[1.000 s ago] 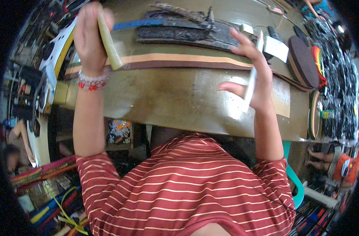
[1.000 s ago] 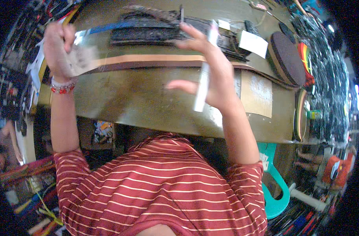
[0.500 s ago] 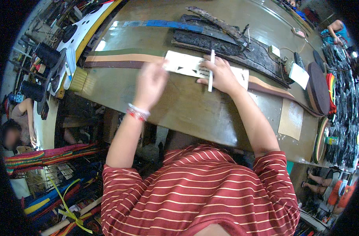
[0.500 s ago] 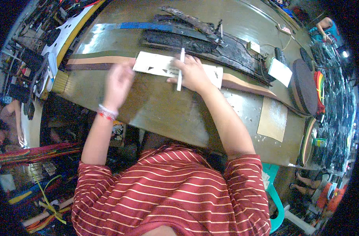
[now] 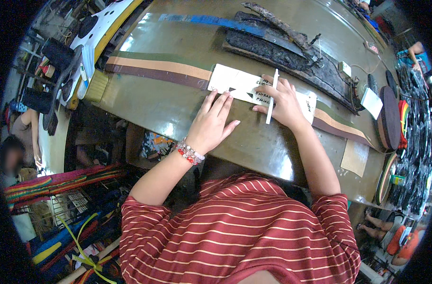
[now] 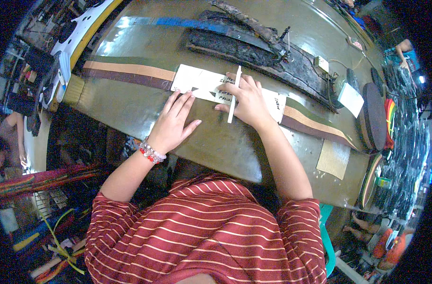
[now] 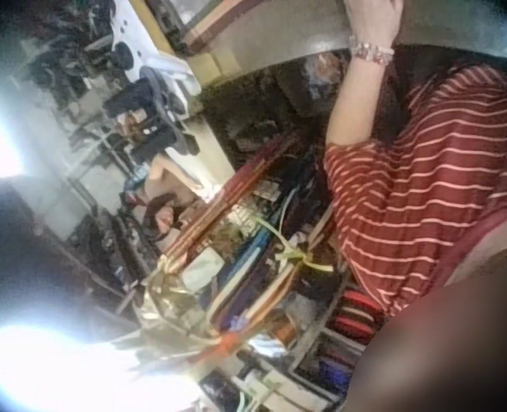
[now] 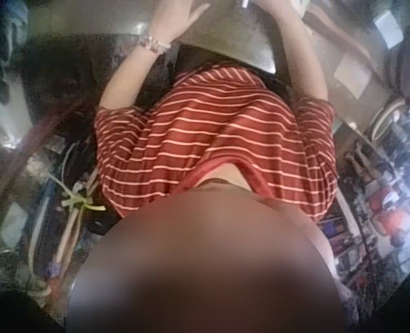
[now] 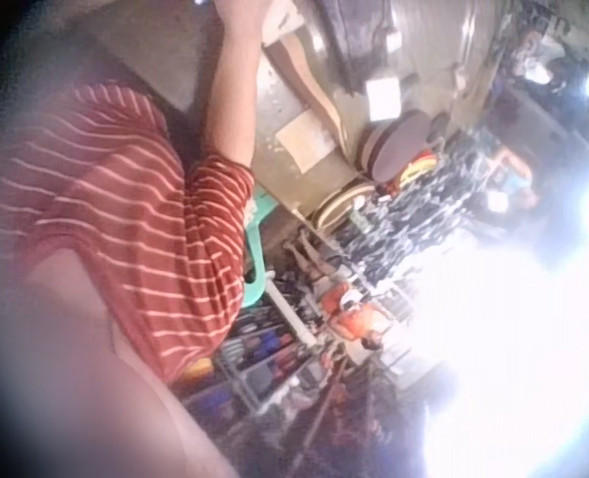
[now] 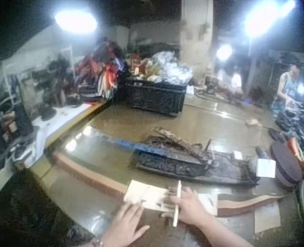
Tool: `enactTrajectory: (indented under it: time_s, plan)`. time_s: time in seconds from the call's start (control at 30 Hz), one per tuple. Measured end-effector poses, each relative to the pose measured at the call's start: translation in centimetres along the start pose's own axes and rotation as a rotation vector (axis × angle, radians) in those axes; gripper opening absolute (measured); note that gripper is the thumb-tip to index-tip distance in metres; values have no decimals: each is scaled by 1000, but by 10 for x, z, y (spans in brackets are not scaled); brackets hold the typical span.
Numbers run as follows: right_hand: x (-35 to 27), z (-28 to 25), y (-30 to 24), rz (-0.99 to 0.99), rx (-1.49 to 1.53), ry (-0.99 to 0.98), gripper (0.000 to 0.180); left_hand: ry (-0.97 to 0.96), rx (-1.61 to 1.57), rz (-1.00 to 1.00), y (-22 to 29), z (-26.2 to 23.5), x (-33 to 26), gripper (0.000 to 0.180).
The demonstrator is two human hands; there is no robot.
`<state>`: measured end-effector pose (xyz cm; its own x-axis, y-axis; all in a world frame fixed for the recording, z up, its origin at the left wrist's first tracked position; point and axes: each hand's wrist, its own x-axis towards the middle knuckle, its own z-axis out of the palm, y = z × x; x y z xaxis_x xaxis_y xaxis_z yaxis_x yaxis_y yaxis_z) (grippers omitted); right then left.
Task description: The person retrieves a roll of striped fabric from under the table, unrolls it on the workbench, and uses a ruler and pen to measure and mark sections of the fabric. The person then folds the fabric and continues marking it.
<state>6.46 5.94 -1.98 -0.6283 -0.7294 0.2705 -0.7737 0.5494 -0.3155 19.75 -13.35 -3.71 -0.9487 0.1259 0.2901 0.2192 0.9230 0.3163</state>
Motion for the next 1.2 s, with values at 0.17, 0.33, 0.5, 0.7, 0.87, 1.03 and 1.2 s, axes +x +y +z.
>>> enactTrajectory:
  time_s: [0.17,0.33,0.5,0.7,0.87,1.03,1.2]
  plan:
    - [-1,-2,-1,-90,-101,103,44,27,10,8,-1,0,1,60]
    - [3,-12,-18,178,337,100,33,-32,60,0,0,-5,6,61]
    - [23,11,-38,269,756,49,23,-44,85,9,3,-8,8,60]
    - [25,25,-45,256,576,10,20,-28,49,-15,2,-8,7,58]
    - [31,7,-32,199,723,-90,20,-74,58,-10,1,-10,11,59]
    - [11,-8,-11,426,854,70,15,-124,126,-21,5,-12,19,52]
    - [-7,6,-23,357,632,85,12,-120,217,-2,9,-9,28,43]
